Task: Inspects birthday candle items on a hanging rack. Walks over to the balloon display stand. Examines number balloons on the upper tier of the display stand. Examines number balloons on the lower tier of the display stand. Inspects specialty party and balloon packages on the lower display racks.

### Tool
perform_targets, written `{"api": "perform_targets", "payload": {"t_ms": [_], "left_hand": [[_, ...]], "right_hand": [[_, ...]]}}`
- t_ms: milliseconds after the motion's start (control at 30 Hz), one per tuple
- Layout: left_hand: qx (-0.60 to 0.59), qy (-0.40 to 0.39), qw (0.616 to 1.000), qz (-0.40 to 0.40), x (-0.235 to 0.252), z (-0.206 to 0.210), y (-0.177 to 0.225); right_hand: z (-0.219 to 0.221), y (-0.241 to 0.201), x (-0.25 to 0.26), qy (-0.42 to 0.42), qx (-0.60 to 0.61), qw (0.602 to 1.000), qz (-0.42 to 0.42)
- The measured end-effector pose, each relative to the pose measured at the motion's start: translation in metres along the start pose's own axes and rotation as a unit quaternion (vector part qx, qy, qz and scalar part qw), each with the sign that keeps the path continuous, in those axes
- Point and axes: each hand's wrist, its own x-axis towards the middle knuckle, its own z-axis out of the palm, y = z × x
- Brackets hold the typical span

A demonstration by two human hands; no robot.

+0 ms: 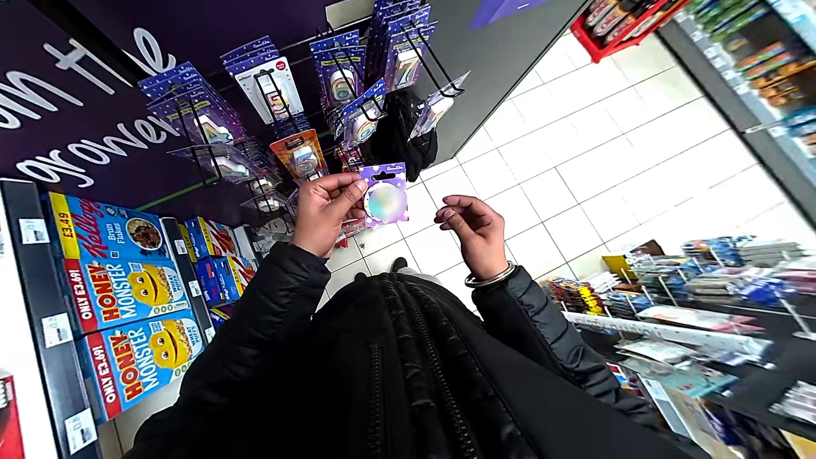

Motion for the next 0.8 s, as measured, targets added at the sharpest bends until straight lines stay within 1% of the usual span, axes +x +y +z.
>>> {"api": "perform_targets", "payload": {"t_ms": [233,500,600,700,800], "left_hand": [[-0.011,-0.018,1.000,0.004,0.003,0.004,0.002],[-0.028,-0.023,0.999,0.024,0.001,0.019,0.013],[-0.036,-0.019,0.999,0.028,-0.001,0.023,0.012],[-0.027,-0.011,0.999,0.026,0.000,0.023,0.006],[0.001,0.012,1.000,0.014,0.006,0.018,-0.016]], "right_hand": [[-0.011,-0.005,-0.006,0.022,-0.003,1.000,0.001],[-0.026,-0.011,0.005,0.023,0.002,1.000,-0.007],[-0.031,-0.013,0.003,0.021,-0.013,1.000,-0.002],[-0.033,-0.018,0.001,0.011,-0.024,1.000,0.012],[-0.034,-0.016,0.002,0.014,-0.017,1.000,0.013]]}}
